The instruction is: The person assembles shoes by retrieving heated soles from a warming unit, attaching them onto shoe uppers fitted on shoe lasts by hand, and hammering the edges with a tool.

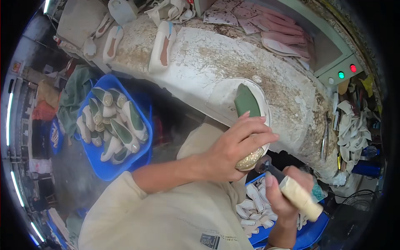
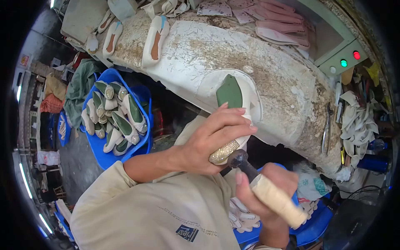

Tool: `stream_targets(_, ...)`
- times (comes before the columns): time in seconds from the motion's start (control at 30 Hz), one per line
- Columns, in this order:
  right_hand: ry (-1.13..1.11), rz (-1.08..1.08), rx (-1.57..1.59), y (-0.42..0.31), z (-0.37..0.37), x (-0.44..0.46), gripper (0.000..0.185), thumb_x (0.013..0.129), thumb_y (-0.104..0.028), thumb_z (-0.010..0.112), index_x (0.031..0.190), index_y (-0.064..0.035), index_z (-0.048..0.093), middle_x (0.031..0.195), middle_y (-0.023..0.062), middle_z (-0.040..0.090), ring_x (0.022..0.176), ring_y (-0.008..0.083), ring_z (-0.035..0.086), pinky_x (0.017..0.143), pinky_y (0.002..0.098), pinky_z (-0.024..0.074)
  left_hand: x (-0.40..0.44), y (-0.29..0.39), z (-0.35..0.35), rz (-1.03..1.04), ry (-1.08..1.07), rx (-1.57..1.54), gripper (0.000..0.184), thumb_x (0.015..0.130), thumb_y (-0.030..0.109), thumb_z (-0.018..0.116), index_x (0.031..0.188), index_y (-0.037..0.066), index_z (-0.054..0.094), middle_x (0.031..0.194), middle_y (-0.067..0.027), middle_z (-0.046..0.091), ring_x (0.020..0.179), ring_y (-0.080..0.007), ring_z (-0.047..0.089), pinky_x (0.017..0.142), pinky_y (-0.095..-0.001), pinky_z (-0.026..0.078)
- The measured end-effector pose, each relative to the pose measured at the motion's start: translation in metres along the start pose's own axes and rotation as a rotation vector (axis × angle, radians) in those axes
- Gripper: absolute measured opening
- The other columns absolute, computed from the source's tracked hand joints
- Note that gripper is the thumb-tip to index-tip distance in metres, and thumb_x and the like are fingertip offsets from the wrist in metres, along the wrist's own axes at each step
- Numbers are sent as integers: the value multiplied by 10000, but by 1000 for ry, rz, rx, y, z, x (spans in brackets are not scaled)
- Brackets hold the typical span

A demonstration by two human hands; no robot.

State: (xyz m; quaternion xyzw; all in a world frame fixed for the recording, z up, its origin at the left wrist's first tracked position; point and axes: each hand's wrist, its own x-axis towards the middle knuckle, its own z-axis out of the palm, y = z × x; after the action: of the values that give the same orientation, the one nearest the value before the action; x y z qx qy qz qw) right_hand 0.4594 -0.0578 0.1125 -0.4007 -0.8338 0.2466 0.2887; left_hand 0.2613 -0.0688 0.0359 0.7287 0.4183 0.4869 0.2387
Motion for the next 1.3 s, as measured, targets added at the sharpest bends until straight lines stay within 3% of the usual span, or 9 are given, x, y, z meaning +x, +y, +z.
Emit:
stream_targets(0.27,72,118,171,37,33,17,367,772,-129,783,590,-52,473,514,46,479,393,181,451,414,319,360,-29,-17,-8,2,3,-23,717,707,27,754,1387,65,530,1401,-150,488,1359,-364,441,1133,-542,305)
stream_targets(0.4,64,-2,-351,76,68,21,306,821,-71,768,634,-20,531,556,73,546,449,211,531,468,359,418,-54,-8,-7,-238,188,13,1024,785,158,812,1579,90,169,1559,-241,240,1455,-354,289,1164,-443,273)
stream_targets(0.53,104,407,272,77,88,-28,250,905,-85,701,711,1,570,623,-9,512,580,85,416,520,285,344,-99,-27,14,-785,371,-1212,1023,819,209,802,1588,175,128,1542,-155,323,1370,-362,412,1129,-435,357)
stream_targets(0.63,195,441,145,54,93,-73,331,874,-260,743,752,6,589,630,55,566,540,136,478,511,299,383,-80,-22,8,-1147,270,-1597,889,881,275,747,1565,197,185,1445,-125,421,1251,-293,543,1002,-398,495)
stream_targets(0.67,183,394,176,52,92,-90,386,864,-341,733,770,9,600,635,70,577,543,168,513,514,308,397,-72,-16,16,-1156,259,-1427,743,912,335,708,1500,142,296,1291,-96,515,1084,-222,633,810,-348,565)
stream_targets(0.73,147,275,97,39,94,-107,525,834,-490,707,778,25,619,639,108,596,524,244,574,499,320,418,-64,-15,24,-1199,237,-1397,687,910,327,709,1453,104,353,1202,-82,551,1015,-205,644,759,-335,552)
stream_targets(0.8,139,242,191,22,98,-103,466,816,-408,728,685,8,563,572,99,535,452,243,496,452,334,376,-63,-13,41,-1154,324,-1397,589,902,294,720,1358,45,444,1092,-64,588,905,-167,645,664,-305,523)
stream_targets(1.0,-117,466,198,0,86,-70,294,807,-87,740,637,-10,513,553,64,516,467,160,433,475,315,349,-76,-25,71,-975,506,-1117,634,851,244,782,1326,-21,457,1146,-103,622,1006,-156,618,873,-291,503)
stream_targets(1.3,-5,4,-103,23,102,-108,407,716,-281,803,608,-75,469,510,59,441,414,256,452,416,364,349,-69,-19,66,-1016,518,-1253,681,859,247,783,1377,-14,425,1220,-113,591,1133,-175,567,963,-302,460)
